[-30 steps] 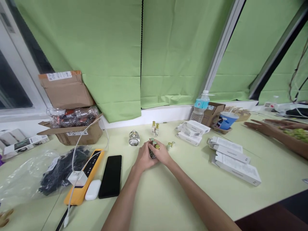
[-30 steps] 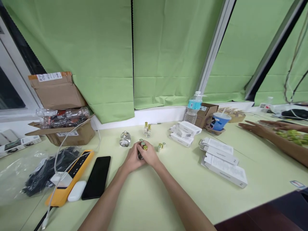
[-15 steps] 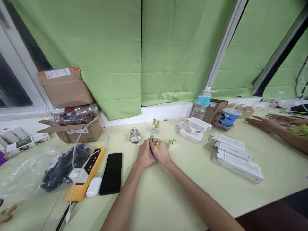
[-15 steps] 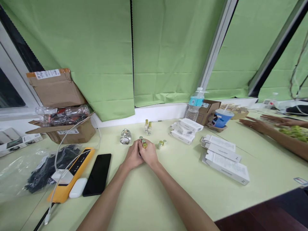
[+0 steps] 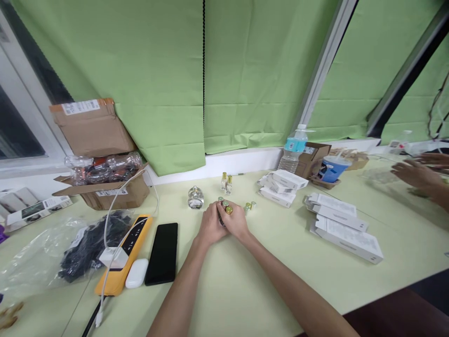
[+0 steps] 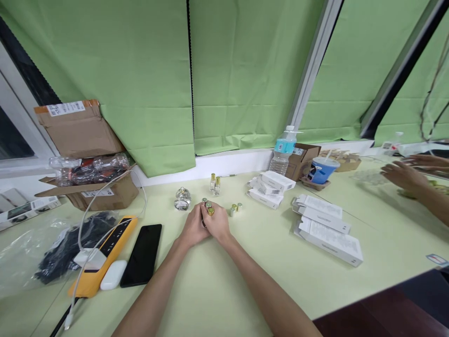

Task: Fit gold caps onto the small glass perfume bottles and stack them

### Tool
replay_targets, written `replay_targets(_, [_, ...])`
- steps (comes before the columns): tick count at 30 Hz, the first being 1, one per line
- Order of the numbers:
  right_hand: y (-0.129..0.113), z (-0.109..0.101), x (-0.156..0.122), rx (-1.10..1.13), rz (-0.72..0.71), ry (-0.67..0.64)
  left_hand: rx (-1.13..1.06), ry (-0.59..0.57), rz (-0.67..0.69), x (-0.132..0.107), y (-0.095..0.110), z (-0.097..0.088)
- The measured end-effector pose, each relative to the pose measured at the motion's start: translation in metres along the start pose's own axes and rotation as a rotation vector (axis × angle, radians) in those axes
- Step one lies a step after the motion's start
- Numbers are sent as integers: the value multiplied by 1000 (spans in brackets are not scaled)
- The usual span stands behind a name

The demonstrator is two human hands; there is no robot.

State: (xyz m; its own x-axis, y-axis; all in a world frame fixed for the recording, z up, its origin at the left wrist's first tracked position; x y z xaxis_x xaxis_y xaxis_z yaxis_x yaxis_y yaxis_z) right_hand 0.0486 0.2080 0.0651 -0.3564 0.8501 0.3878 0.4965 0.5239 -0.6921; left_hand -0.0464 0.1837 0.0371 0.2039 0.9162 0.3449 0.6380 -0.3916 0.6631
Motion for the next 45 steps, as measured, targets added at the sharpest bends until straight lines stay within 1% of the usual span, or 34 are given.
replay_targets(8, [3,-1,2,-29,25,-15,-16,0,27,1,0,0])
replay_targets(20, [-1,-5,0,-38,35,56,20,-1,6,0,2,-3])
replay_targets(29, [0,-8,5,-84,92,-21,3,-25,-26,0,0,-1])
replay_targets(32, [-2,-8,5,-71,62,-33,2,-27,-27,0,0,-1])
replay_targets(35, [-5,-10,5,-38,24,-21,10,-60,-20,0,1,1])
replay_targets(38, [-4,-12,5,-33,20,-11,10,-84,-14,0,2,4])
replay_targets(42, [-4,-13,5,-130,48,-42,2,-61,-9,-1,5,2])
replay_targets(45, [-8,-12,4,-262,85,-60,-2,-51,-3,-1,9,0])
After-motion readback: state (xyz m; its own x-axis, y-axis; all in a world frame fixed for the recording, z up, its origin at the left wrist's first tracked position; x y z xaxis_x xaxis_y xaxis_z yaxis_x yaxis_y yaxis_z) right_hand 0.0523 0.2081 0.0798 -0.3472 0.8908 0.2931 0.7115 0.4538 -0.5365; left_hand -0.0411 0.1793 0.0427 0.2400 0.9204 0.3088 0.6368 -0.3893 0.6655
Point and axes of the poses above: each hand's wrist, its own x-axis towards the middle knuckle, its own z-axis out of the palm, y = z × x, the point moved 9 cm from there along x, towards the middle knuckle, and after that the axes turned 14 degrees about -y, right-handed, at the moved point
